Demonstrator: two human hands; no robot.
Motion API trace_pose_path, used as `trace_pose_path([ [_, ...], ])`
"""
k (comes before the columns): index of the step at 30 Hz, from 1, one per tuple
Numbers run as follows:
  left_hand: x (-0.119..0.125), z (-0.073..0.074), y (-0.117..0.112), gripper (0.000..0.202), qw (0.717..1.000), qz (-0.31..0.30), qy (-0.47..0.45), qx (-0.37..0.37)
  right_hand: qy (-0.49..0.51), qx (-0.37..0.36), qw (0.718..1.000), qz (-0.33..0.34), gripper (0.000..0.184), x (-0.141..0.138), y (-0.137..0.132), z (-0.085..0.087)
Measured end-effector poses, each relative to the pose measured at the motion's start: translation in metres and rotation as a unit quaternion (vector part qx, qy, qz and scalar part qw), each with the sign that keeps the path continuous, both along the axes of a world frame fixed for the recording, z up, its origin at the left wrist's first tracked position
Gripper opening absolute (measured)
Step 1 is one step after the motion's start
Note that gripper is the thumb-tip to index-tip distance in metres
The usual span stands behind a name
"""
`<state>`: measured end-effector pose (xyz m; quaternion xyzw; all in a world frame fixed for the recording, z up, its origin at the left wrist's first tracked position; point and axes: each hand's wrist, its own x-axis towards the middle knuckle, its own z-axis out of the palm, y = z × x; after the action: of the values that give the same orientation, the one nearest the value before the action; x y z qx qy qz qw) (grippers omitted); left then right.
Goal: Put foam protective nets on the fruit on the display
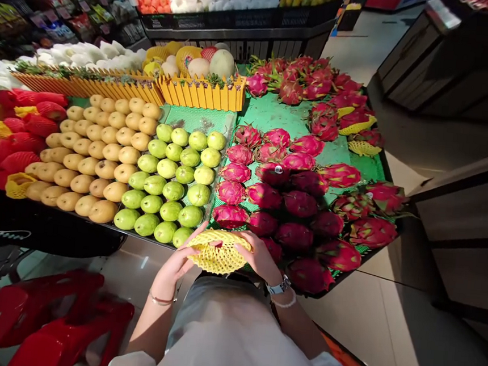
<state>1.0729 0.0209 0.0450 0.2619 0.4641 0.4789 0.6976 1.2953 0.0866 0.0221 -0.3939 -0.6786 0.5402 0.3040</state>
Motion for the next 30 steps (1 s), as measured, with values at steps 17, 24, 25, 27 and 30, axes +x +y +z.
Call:
trace_pose_path([
  [17, -0.008, -0.005, 0.016, 0.057, 0.984, -0.020, -0.157, -0.086, 0.054, -0.009, 0.985, -0.161, 0.050, -0.008, -0.011, -0.015],
  [24, -0.018, 0.004, 0.028, 0.058, 0.991, -0.027, -0.122, -0.049, -0.234, 0.189, 0.945, -0.127, 0.045, 0.073, -0.023, -0.044],
  [25, -0.017, 0.002, 0.030, 0.059, 0.992, -0.022, -0.116, -0.050, -0.264, 0.203, 0.937, -0.103, 0.051, 0.076, -0.026, -0.050],
  [27, -0.015, -0.003, 0.034, 0.062, 0.993, -0.003, -0.099, -0.058, -0.307, 0.231, 0.919, -0.083, 0.068, 0.075, -0.031, -0.063],
  [30, -0.012, -0.012, 0.038, 0.070, 0.989, -0.003, -0.129, -0.067, -0.352, 0.258, 0.896, -0.082, 0.083, 0.064, -0.030, -0.075],
])
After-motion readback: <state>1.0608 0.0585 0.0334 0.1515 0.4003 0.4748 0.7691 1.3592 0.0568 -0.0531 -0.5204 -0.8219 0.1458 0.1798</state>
